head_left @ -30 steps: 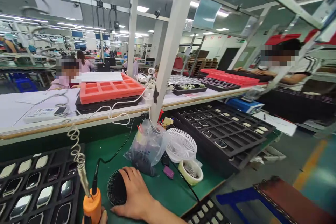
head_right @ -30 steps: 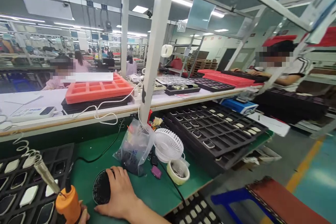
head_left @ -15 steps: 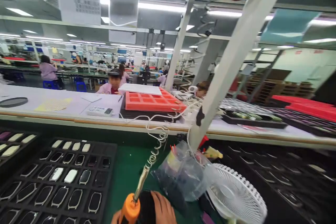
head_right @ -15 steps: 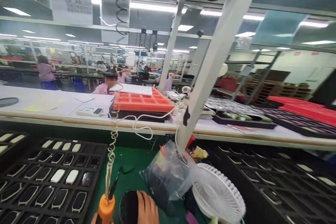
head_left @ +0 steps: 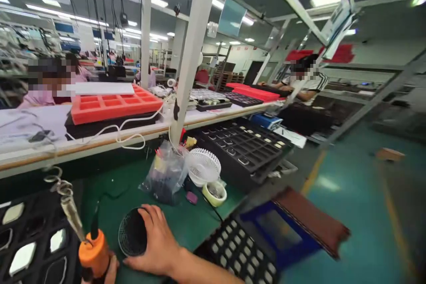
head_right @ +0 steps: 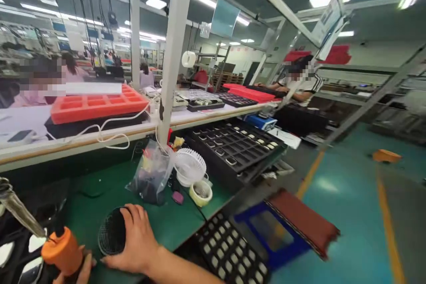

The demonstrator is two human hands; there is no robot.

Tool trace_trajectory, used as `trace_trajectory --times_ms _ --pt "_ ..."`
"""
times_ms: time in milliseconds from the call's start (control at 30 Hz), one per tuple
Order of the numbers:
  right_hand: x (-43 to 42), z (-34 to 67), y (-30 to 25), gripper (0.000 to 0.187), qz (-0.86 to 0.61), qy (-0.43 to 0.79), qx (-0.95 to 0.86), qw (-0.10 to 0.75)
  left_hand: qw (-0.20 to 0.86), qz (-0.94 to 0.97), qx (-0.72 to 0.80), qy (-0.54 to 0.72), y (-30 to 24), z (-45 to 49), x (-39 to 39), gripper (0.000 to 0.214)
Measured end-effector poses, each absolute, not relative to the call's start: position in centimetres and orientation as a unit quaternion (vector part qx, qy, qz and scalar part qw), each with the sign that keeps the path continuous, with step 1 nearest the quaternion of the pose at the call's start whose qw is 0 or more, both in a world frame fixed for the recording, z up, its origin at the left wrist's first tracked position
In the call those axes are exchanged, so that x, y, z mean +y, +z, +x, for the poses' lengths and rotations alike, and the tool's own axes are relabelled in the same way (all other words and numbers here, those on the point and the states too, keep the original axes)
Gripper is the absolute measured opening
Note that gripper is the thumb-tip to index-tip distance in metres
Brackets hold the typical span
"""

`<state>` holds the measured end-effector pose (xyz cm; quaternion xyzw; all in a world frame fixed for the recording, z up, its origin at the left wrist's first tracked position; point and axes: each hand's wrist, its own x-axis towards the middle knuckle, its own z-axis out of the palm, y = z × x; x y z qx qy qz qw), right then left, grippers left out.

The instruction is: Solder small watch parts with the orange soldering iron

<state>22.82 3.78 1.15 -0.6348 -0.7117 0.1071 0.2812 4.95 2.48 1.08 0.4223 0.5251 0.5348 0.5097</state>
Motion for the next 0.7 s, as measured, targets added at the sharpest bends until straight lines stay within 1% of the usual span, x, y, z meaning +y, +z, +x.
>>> trace_trajectory --times_ms 33,100,167,200,233,300,500,700 --pt "3.6 22.7 1.5 0.125 -0.628 0.116 -0.715 0.284 0.508 0.418 0.536 0.529 0.9 4.4 2.3 0.036" --pt "3.3 22.4 1.8 0.118 -0.621 0.132 -0.713 0.296 0.499 0.406 0.562 0.52 0.5 3.2 1.7 0.036" --pt "3.4 22.1 1.6 0.114 -0.609 0.152 -0.715 0.309 0.492 0.399 0.575 0.518 0.0 2.4 1.1 0.043" --pt "3.6 22.0 1.5 0.107 -0.607 0.16 -0.712 0.315 0.49 0.397 0.577 0.519 -0.3 2.3 0.9 0.046" --pt "3.8 21.8 1.3 0.101 -0.599 0.168 -0.715 0.318 0.489 0.396 0.576 0.522 -0.5 2.3 0.8 0.047" --pt "4.1 21.4 1.1 0.097 -0.583 0.178 -0.724 0.322 0.488 0.395 0.57 0.529 -0.7 2.4 0.8 0.047" --pt "4.2 20.7 1.0 0.104 -0.588 0.14 -0.721 0.338 0.481 0.388 0.557 0.555 -0.8 2.6 0.8 0.042" --pt "4.3 20.7 1.0 0.1 -0.589 0.113 -0.726 0.338 0.487 0.371 0.554 0.565 -0.8 2.6 0.7 0.055"
